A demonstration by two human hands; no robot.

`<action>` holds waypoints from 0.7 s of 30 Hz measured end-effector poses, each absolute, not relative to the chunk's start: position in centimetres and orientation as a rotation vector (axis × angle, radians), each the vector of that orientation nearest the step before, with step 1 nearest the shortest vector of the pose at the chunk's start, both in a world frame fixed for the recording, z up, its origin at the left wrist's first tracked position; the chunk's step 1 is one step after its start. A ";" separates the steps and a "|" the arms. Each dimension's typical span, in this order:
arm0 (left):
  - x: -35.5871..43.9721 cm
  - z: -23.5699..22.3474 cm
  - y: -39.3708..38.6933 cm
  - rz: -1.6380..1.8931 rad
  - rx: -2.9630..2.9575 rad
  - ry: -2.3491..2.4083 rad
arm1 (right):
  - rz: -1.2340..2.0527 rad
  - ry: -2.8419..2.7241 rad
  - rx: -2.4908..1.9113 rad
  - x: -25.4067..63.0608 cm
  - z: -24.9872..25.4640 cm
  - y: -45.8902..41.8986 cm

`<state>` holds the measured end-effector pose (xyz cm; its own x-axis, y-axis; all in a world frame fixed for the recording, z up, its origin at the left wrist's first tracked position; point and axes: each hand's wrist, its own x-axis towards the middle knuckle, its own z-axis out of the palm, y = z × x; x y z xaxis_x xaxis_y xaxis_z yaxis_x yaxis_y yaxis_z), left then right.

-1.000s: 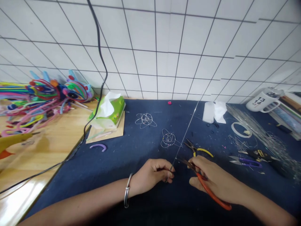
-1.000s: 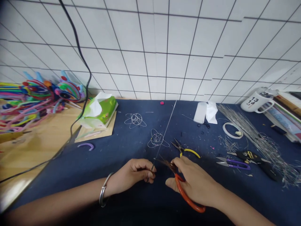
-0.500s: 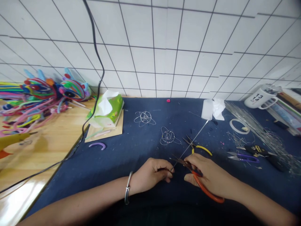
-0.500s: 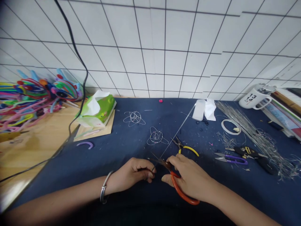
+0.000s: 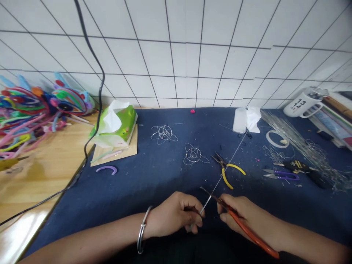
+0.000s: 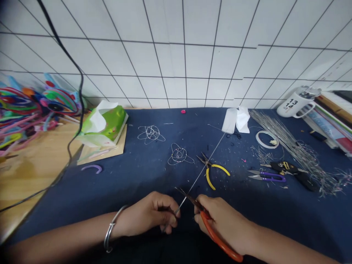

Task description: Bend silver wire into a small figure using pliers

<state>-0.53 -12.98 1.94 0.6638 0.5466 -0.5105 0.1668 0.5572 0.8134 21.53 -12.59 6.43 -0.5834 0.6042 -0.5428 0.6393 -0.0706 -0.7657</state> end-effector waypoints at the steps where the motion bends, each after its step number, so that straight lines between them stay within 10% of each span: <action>1: -0.4 2.0 -13.0 0.248 0.952 0.840 | -1.832 2.078 1.433 21.6 6.3 -12.8; 21: -0.3 1.3 -13.4 0.169 0.717 0.808 | -2.092 1.626 1.497 21.3 5.7 -13.0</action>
